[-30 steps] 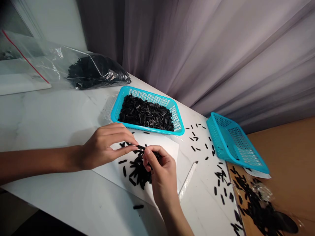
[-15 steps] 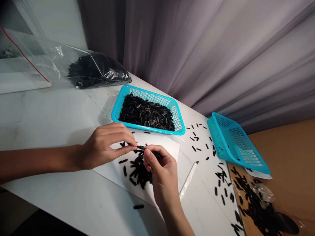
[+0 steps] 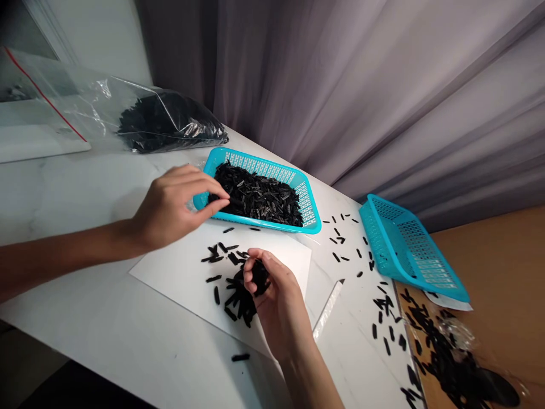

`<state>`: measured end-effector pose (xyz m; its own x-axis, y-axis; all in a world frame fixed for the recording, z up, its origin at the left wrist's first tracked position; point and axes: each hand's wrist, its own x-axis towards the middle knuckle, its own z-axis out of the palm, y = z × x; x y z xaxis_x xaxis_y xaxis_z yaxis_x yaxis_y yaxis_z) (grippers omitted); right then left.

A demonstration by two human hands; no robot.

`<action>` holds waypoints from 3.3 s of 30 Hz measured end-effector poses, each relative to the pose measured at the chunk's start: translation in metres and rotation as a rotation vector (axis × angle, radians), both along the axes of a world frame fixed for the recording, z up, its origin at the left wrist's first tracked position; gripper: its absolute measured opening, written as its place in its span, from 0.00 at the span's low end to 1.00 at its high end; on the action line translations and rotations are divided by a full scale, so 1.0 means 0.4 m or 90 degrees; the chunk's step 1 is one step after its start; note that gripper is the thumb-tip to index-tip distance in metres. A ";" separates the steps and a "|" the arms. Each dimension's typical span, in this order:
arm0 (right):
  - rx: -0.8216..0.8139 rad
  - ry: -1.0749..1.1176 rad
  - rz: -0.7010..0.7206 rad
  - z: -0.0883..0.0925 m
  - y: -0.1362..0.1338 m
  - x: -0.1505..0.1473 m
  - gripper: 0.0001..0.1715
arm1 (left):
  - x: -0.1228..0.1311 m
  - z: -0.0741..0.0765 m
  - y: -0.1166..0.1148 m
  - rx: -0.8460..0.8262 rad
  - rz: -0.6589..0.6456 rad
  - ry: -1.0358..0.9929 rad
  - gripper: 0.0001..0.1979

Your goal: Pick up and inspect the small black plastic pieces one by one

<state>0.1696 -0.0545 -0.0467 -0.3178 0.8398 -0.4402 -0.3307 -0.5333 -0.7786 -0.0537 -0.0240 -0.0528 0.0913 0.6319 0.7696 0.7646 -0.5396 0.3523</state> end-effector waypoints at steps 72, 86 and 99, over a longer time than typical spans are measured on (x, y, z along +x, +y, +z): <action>-0.105 0.098 0.000 -0.004 -0.003 0.002 0.12 | -0.026 0.029 0.017 -0.061 -0.043 0.013 0.06; -0.030 0.024 0.035 -0.009 -0.001 -0.015 0.16 | 0.023 -0.013 -0.041 -0.112 -0.289 0.251 0.05; 0.051 -0.050 0.032 -0.021 0.004 -0.009 0.12 | 0.031 -0.002 -0.044 -0.132 -0.265 0.098 0.06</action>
<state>0.1659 -0.0527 -0.0549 -0.3274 0.8570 -0.3979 -0.2412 -0.4830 -0.8418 -0.0411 -0.0416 -0.0536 0.4718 0.6557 0.5895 0.5507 -0.7413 0.3838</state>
